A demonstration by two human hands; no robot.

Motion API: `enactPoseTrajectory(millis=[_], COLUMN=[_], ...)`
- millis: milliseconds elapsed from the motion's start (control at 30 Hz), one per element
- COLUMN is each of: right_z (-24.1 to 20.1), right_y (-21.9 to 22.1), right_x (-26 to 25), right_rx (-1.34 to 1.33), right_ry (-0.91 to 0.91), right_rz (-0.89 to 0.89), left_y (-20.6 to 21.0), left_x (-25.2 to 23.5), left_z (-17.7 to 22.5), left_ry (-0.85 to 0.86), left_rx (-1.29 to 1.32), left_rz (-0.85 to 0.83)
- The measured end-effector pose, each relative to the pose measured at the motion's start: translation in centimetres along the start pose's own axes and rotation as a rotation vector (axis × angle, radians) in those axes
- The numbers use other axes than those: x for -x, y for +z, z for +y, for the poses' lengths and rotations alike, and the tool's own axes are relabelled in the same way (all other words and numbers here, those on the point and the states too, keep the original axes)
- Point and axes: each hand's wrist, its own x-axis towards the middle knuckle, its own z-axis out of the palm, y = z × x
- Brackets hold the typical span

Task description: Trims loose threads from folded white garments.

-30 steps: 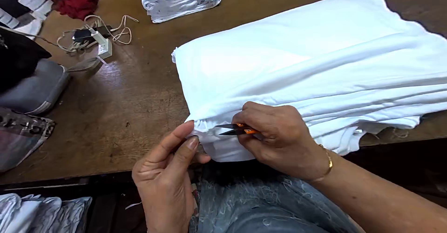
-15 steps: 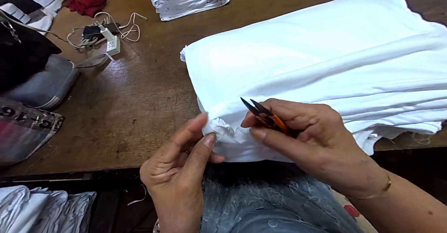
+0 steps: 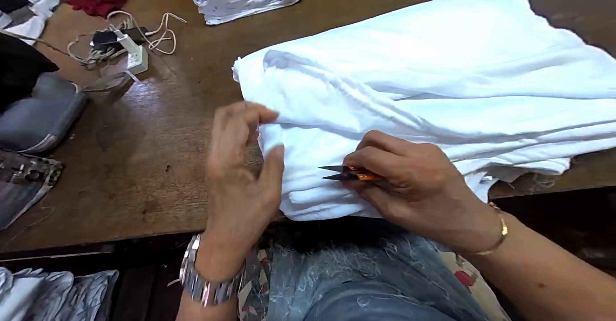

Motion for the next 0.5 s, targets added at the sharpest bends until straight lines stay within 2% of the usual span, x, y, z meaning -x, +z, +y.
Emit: enactPoseTrajectory(millis=[100,233,367,500], right_z=[0.4,0.0,-0.4,0.6], right_y=[-0.1,-2.4,-4.2,-2.6], right_x=[-0.5,-2.9,-5.5,-6.9], right_rx=[-0.068,-0.396,-0.325,-0.370], right_ry=[0.006,0.074,0.094,0.154], right_rz=[-0.023,-0.035,0.078,0.167], left_y=[0.8,1.8,1.0,0.7], left_x=[3.0,3.8,2.4,2.3], left_z=[-0.1,-0.5,0.3,0.6], left_ry=[0.033,0.057,0.047,-0.089], left_rx=[-0.074,-0.226,-0.242,-0.102], left_rz=[0.002,0.036,0.145,0.205])
